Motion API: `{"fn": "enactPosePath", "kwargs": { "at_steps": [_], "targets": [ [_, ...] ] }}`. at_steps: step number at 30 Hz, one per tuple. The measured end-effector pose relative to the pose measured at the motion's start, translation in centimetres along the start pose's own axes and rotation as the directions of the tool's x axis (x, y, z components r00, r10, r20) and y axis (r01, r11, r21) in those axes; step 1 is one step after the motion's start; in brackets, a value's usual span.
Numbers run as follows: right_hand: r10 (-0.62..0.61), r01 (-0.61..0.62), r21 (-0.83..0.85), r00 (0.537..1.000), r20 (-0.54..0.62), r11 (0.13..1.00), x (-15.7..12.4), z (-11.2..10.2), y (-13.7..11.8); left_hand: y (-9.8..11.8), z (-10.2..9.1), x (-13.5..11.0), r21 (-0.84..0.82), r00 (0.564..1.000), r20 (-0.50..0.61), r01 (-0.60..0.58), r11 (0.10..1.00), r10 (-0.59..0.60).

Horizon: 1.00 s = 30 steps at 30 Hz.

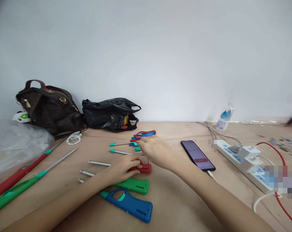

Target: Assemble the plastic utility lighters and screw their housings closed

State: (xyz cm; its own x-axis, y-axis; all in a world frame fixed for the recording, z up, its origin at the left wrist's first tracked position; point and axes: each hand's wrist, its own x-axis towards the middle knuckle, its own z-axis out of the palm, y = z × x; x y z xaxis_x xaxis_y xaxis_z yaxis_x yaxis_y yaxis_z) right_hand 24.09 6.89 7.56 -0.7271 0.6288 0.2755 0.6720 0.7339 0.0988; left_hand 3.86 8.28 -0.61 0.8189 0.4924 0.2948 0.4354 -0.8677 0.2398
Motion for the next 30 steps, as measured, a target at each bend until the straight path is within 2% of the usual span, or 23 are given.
{"fn": "enactPosePath", "kwargs": {
  "at_steps": [3, 8, 13, 18, 23, 25, 30],
  "targets": [
    [0.028, -0.029, -0.091, 1.0, -0.004, 0.995, 0.1, 0.0, 0.1, 0.0, 0.1, 0.0, -0.003, 1.0, -0.013, 0.001, 1.0, -0.001],
    [-0.015, 0.016, -0.024, 0.999, 0.035, 1.0, -0.6, -1.0, 0.0, 0.0, 0.1, -0.1, -0.011, 1.0, -0.017, 0.009, 1.0, -0.009],
    [0.088, -0.08, -0.085, 0.993, 0.085, 0.993, -0.3, -1.0, 0.1, 0.0, 0.1, -0.1, -0.008, 1.0, -0.019, 0.01, 1.0, -0.01],
    [0.075, -0.071, -0.057, 0.994, 0.079, 0.996, -0.7, -1.3, 0.1, 0.0, 0.1, -0.1, -0.005, 1.0, -0.013, 0.009, 1.0, -0.009],
    [0.199, -0.176, -0.199, 0.974, 0.105, 0.964, 0.0, -1.3, 0.2, 0.1, 0.0, -0.1, -0.026, 1.0, -0.004, 0.016, 1.0, -0.016],
    [0.179, -0.156, -0.203, 0.979, 0.101, 0.967, 0.0, -1.3, 0.3, 0.1, 0.0, -0.1, -0.026, 1.0, 0.003, 0.019, 0.999, -0.019],
    [0.028, -0.025, -0.043, 0.997, 0.076, 0.999, -0.9, -1.6, 0.4, 0.1, 0.0, -0.1, -0.017, 1.0, 0.002, 0.02, 1.0, -0.019]
  ]
}}
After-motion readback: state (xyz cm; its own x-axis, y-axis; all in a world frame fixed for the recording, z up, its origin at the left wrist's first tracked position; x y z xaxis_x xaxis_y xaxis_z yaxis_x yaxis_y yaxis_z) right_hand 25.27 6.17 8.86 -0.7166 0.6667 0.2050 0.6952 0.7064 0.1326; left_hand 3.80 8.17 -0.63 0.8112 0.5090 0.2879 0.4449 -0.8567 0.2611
